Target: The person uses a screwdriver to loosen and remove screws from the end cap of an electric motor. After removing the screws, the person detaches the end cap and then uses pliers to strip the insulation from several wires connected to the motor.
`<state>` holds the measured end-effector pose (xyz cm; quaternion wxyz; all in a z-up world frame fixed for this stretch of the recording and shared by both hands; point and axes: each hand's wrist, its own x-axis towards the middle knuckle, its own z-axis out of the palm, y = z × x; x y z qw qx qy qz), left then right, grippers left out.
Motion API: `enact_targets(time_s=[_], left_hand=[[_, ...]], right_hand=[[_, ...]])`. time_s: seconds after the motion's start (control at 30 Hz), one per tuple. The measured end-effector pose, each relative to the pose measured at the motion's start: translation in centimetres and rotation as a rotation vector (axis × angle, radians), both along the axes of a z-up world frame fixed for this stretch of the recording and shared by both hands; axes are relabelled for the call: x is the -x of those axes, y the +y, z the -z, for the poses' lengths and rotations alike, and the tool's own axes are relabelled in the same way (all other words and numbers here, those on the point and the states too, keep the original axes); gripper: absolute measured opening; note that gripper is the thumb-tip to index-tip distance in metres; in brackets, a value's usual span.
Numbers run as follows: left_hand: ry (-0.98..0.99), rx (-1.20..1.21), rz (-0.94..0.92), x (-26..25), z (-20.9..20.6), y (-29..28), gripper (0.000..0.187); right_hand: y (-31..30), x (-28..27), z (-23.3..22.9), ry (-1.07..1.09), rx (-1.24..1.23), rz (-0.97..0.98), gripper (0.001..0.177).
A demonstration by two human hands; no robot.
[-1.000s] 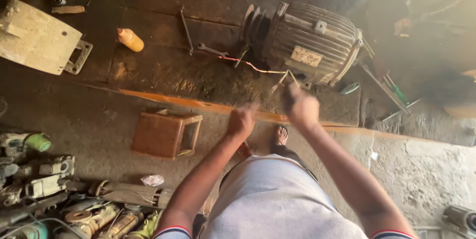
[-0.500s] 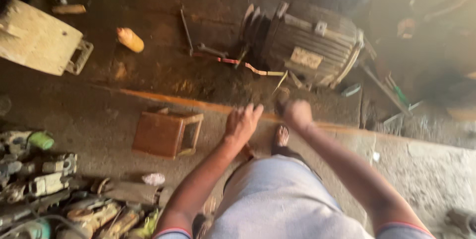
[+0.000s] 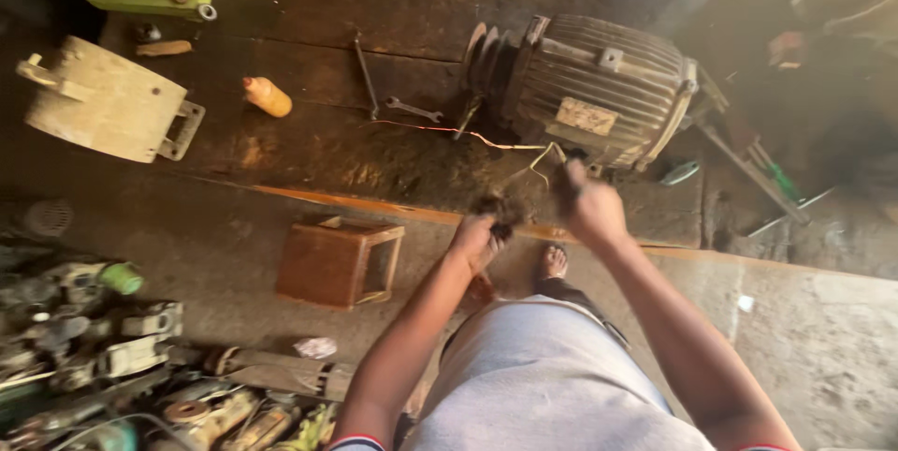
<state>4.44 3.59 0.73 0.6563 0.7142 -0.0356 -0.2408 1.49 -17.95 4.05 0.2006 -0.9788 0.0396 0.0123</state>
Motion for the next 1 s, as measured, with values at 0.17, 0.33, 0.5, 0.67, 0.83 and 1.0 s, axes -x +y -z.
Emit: enact_targets(time_s=[0.17,0.33,0.5,0.67,0.83,1.0], left_hand=[[-0.654,-0.234,0.113,0.2,-5.8,3.5,0.019],[-0.754,-0.558,0.396,0.0,-8.5,3.5,0.020],[-0.703,-0.615,0.362,0.7,-7.9,2.7,0.019],[-0.611,-0.522,-0.085,-1.4,-4.2,2.8,0.033],[0.435,0.171,0.348,-1.5,-1.5,0.3,0.058],[0.722,0.749,0.052,0.3,-2.5,-1.5,0.030]], right_hand=[[1.2,0.6,3.0,-0.283,-0.028,-0.119,0.022],[1.9,-0.2,2.8,0.373,0.271,-0.091,0.023],[7.1,3.3,-1.9,0.454,0.206,-0.616,0.022],[1.5,1.1,-5.6,0.469,-0.145,-0.210,0.024],[-3.1,2.6,-10.0,0.100,-0.449,-0.301,0.024],[-2.3,3.4,-14.1,0.425,0.165,-0.132,0.023]])
